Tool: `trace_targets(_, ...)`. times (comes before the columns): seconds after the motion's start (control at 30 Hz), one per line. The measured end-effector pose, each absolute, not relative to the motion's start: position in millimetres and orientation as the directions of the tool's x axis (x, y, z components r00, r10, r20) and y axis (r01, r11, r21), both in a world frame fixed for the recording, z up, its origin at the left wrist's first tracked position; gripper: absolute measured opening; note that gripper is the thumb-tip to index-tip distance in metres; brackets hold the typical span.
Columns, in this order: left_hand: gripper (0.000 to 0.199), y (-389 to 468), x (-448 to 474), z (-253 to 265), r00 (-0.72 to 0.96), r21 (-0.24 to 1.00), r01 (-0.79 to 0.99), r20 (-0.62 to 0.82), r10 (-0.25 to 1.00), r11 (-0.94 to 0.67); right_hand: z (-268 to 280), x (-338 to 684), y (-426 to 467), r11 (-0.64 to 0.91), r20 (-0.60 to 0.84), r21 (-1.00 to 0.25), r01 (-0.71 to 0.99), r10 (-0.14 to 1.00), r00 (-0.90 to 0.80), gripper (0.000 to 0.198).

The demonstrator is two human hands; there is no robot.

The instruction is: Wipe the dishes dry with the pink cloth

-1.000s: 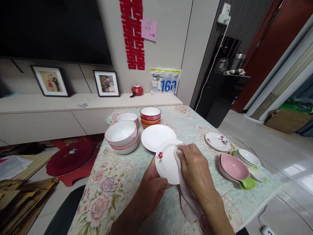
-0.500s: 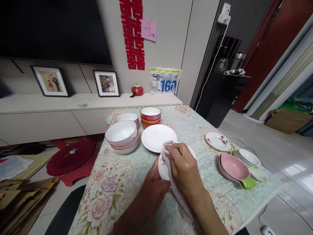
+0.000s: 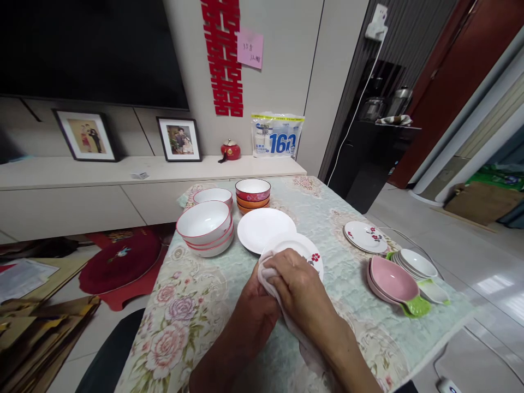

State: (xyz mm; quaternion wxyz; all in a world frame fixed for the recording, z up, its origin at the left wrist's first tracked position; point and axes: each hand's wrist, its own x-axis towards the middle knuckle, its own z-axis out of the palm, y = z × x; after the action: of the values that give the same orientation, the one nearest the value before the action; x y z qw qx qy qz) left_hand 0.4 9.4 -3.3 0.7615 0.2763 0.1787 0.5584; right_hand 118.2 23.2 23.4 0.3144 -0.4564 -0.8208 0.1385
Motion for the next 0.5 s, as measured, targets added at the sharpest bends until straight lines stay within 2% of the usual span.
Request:
trace_targets(0.13,0.054,11,-5,-1,0.323,0.565,-0.786,0.029,0.946,0.251,35,129,14,0.502,0.213,-0.511,0.698,0.861,-0.462,0.017)
trace_targets(0.2,0.042,12,-4,-3,0.315,0.524,-0.805,-0.023,0.949,0.28,37,136,11,0.47,0.167,-0.471,0.747,0.879,-0.447,0.018)
trace_targets(0.27,0.043,13,-3,-6,0.308,0.488,-0.816,-0.085,0.948,0.309,36,142,9,0.441,0.158,-0.423,0.792,0.896,-0.415,0.019)
trace_targets(0.4,0.053,14,-2,-9,0.265,0.485,-0.824,-0.128,0.956,0.294,28,152,14,0.329,0.309,-0.33,0.885,0.923,-0.228,0.018)
trace_targets(0.5,0.053,13,-1,-11,0.262,0.496,-0.816,-0.139,0.955,0.296,21,154,22,0.247,0.498,-0.28,0.928,0.863,-0.08,0.019)
